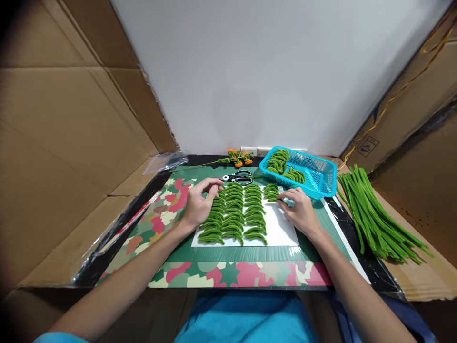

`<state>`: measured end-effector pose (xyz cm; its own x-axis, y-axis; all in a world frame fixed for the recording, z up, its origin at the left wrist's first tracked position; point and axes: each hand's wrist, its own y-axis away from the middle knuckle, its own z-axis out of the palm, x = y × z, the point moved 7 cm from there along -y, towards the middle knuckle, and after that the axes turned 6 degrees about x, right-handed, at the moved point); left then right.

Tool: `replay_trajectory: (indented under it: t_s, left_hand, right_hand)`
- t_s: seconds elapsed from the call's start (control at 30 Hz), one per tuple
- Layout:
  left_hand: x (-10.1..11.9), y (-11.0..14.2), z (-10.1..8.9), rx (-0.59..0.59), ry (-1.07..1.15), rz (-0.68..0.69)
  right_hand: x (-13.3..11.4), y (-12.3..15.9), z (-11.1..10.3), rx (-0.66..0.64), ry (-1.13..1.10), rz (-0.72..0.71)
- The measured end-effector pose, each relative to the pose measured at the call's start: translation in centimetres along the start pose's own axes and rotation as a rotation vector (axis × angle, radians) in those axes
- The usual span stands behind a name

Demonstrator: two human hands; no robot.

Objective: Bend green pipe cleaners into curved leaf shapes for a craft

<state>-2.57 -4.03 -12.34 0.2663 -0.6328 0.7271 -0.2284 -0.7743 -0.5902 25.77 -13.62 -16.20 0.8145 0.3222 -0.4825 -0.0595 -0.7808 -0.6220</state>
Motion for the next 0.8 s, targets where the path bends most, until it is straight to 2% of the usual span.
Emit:
replay_trajectory:
  t_s: [0.27, 0.8]
  left_hand:
    - [-0.6, -0.3, -0.4, 0.032, 0.032, -0.04]
    - [-1.0, -0.3, -0.1, 0.015, 0.031, -0.07]
  right_hand:
    - [0.0, 0.0, 1.1, 0.039, 0.074, -0.046]
    - [0.7, 0.1, 2.1, -0.059, 0.108, -0.035]
